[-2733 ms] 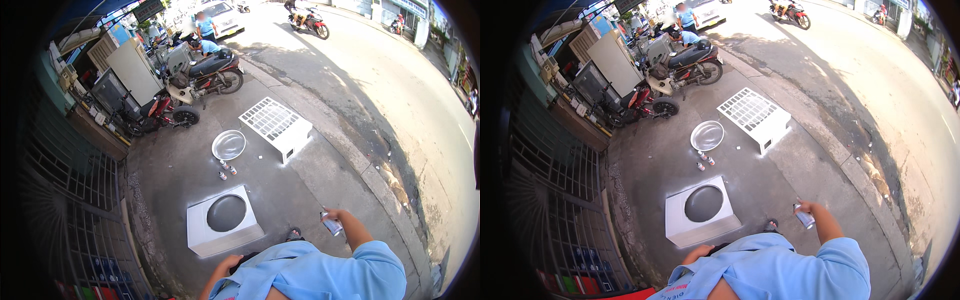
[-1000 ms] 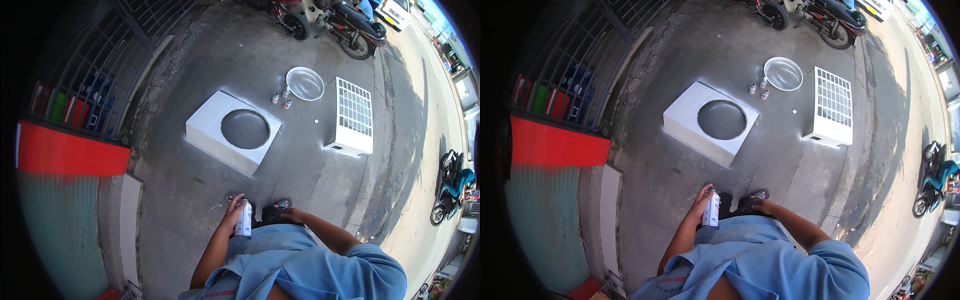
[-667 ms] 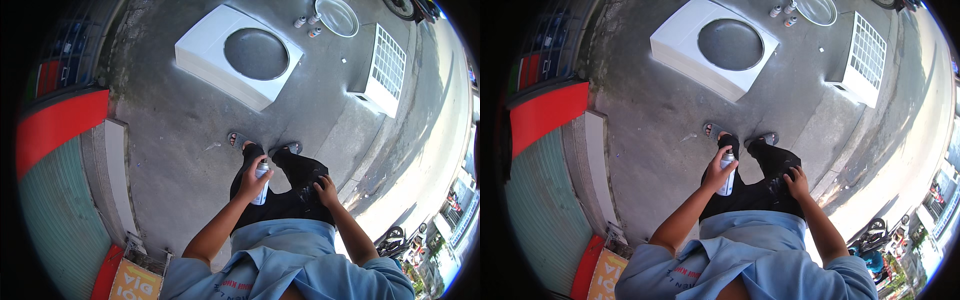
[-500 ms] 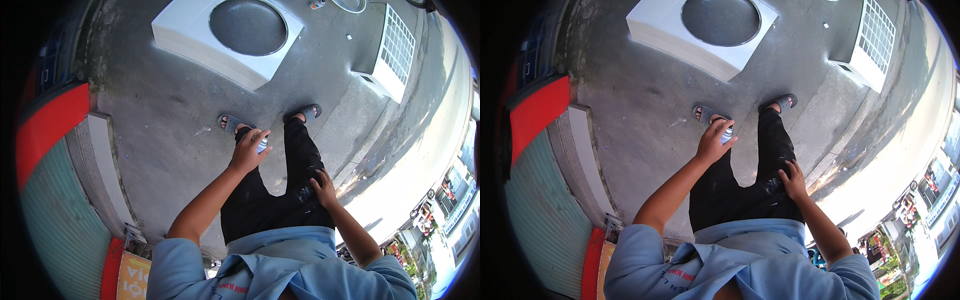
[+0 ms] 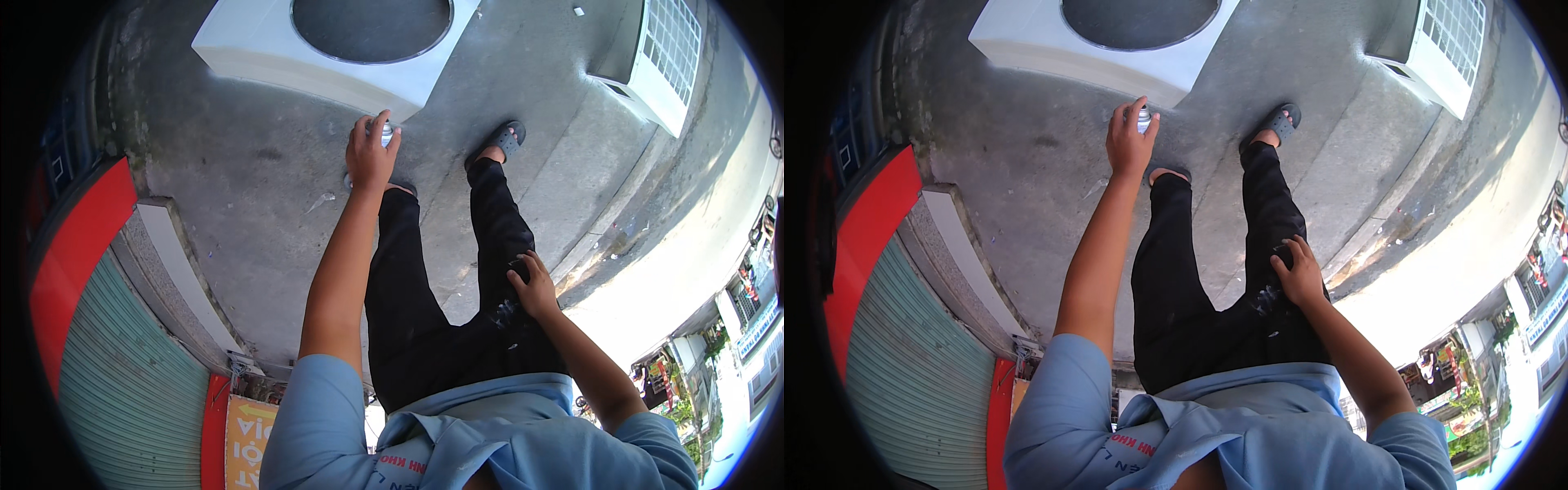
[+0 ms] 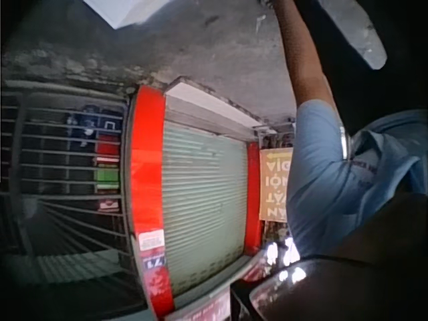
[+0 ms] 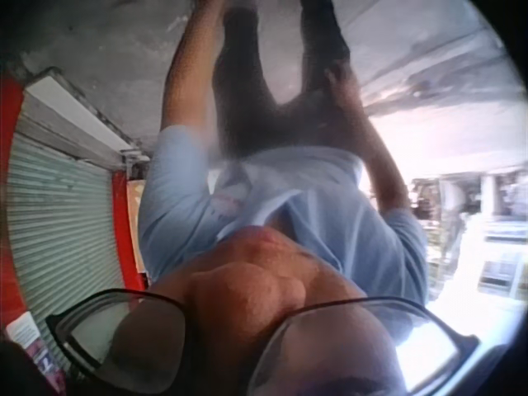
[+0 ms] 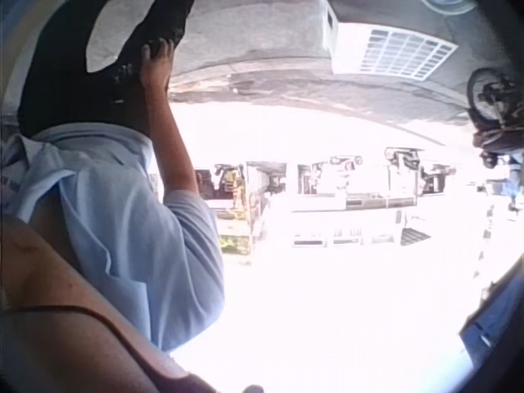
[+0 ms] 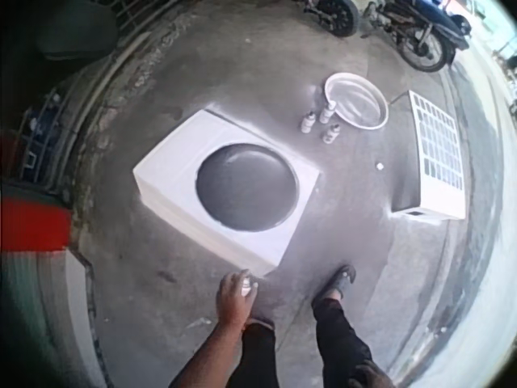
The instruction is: The person spray paints a white rectangular object with a circular cutout using a spray can. They apply paint to the sides and edges, then move to a second similar object and repeat the process.
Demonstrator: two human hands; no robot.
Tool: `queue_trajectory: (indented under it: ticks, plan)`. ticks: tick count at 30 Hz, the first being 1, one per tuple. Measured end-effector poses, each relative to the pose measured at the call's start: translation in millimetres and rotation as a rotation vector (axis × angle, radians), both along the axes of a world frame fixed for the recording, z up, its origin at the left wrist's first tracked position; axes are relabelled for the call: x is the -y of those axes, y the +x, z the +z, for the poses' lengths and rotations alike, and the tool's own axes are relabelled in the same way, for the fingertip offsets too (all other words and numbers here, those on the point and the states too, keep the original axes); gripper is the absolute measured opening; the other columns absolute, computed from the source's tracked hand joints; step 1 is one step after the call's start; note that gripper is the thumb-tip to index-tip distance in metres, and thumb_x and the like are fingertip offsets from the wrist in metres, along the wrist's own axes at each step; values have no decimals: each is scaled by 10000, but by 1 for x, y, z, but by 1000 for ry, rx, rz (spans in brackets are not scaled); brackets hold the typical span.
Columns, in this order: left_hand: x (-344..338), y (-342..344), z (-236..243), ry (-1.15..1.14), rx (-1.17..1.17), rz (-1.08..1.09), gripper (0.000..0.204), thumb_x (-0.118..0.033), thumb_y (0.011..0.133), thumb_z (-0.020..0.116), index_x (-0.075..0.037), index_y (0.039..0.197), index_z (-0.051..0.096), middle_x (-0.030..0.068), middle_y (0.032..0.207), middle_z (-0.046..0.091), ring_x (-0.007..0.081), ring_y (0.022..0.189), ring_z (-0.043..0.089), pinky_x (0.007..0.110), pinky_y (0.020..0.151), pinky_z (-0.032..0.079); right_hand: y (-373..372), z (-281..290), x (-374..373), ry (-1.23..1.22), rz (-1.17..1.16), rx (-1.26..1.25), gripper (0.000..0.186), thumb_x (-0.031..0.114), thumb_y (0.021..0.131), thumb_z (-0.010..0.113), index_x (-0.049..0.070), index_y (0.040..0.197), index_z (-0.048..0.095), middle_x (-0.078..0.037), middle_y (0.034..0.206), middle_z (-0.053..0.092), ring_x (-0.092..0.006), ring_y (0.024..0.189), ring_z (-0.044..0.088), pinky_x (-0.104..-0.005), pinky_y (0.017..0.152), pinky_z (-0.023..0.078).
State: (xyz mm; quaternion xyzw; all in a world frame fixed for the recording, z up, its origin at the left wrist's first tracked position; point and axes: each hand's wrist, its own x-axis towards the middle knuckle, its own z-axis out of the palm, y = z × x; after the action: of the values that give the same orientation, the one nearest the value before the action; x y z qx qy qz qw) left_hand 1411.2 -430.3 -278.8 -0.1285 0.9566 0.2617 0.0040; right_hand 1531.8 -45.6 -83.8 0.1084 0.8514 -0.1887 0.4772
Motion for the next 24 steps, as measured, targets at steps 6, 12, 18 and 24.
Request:
queue_trajectory:
  ticks: [6,12,18,24]
  plan:
    - [29,-18,-1,-106,161,185,438,-347,971,754,-243,1385,653,92,1318,644,346,1188,666,509,921,579,-13,-1,8,-9,107,-26,544,380,952,737,51,1374,642,-243,1543,535,-429,1418,514,-498,1185,425]
    - [8,-13,-1,-39,99,105,438,-306,942,787,-213,1353,670,89,1274,666,346,1162,672,495,907,583,-20,0,-1,-11,71,-28,531,375,948,741,58,1363,651,-241,1540,538,-428,1419,512,-499,1184,424]
    - [-38,5,4,70,43,36,447,-275,918,812,-165,1328,673,114,1235,674,361,1125,678,482,898,581,-25,1,-4,-22,99,-43,531,376,948,741,53,1360,653,-241,1539,537,-426,1417,514,-497,1186,421]
    - [-50,29,10,195,-36,-10,466,-231,898,836,-124,1320,671,151,1220,667,381,1108,679,473,907,574,-27,0,-4,-10,115,-26,530,377,948,740,53,1359,656,-236,1545,534,-423,1418,512,-496,1187,418]
